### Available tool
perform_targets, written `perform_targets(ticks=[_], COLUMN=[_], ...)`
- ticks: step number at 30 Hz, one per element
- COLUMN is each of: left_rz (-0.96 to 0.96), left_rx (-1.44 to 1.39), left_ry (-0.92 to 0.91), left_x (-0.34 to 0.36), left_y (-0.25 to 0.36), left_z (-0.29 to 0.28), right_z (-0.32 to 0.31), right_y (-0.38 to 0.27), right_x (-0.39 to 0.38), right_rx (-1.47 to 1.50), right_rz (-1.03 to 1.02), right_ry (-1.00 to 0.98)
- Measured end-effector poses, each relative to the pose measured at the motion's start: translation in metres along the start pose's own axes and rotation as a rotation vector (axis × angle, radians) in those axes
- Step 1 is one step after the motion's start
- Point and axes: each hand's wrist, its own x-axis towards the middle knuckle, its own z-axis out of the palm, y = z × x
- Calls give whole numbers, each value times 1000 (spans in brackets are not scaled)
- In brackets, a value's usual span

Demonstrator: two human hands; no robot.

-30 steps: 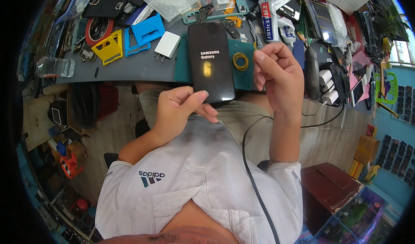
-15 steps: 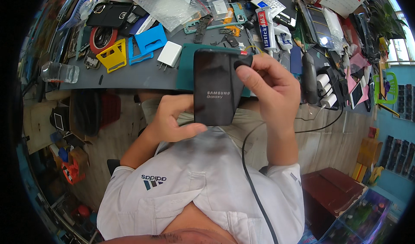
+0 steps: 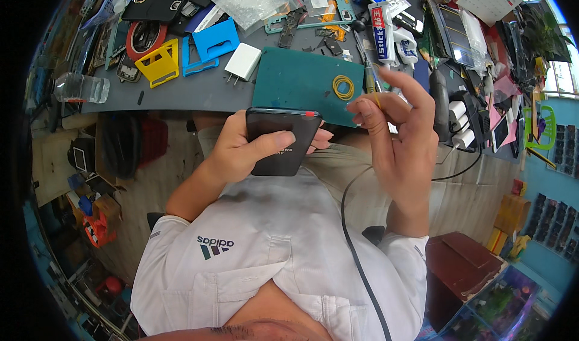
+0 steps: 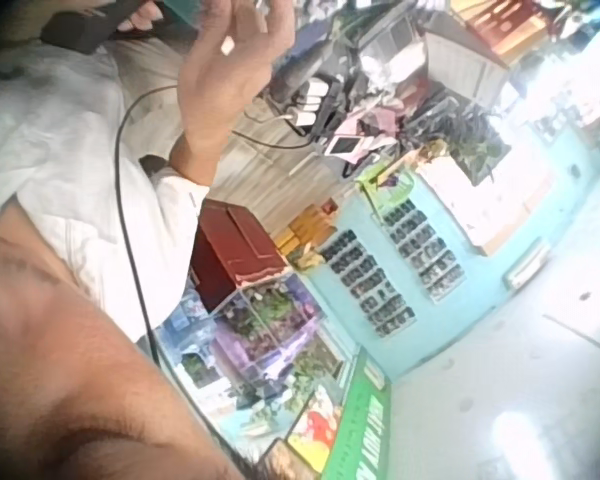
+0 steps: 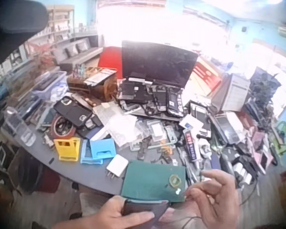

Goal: The person secures a Samsung smartphone with rubber bands, likely to apply pressure for a screen repair. They then open a drawer to retrieve a tool and proceed to disassemble the phone, removing the back cover to expose the internal components and battery.

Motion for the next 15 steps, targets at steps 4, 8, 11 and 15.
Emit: perform_targets(ticks=[4, 8, 11, 15], left_rz=[39, 32, 34, -71], left_rx=[110, 245, 322, 306], left_ry=[-19, -27, -23, -7], left_x=[-2, -2, -3, -2], left_y=[-3, 3, 3, 5], left_z=[-5, -7, -10, -8], right_z=[-11, -21, -26, -24], right_y=[1, -3, 2, -8], right_x=[6, 13, 19, 18], right_rx=[-212, -75, 105, 334], right_rz=[-19, 10, 27, 222], right_ry=[-137, -251, -369, -440])
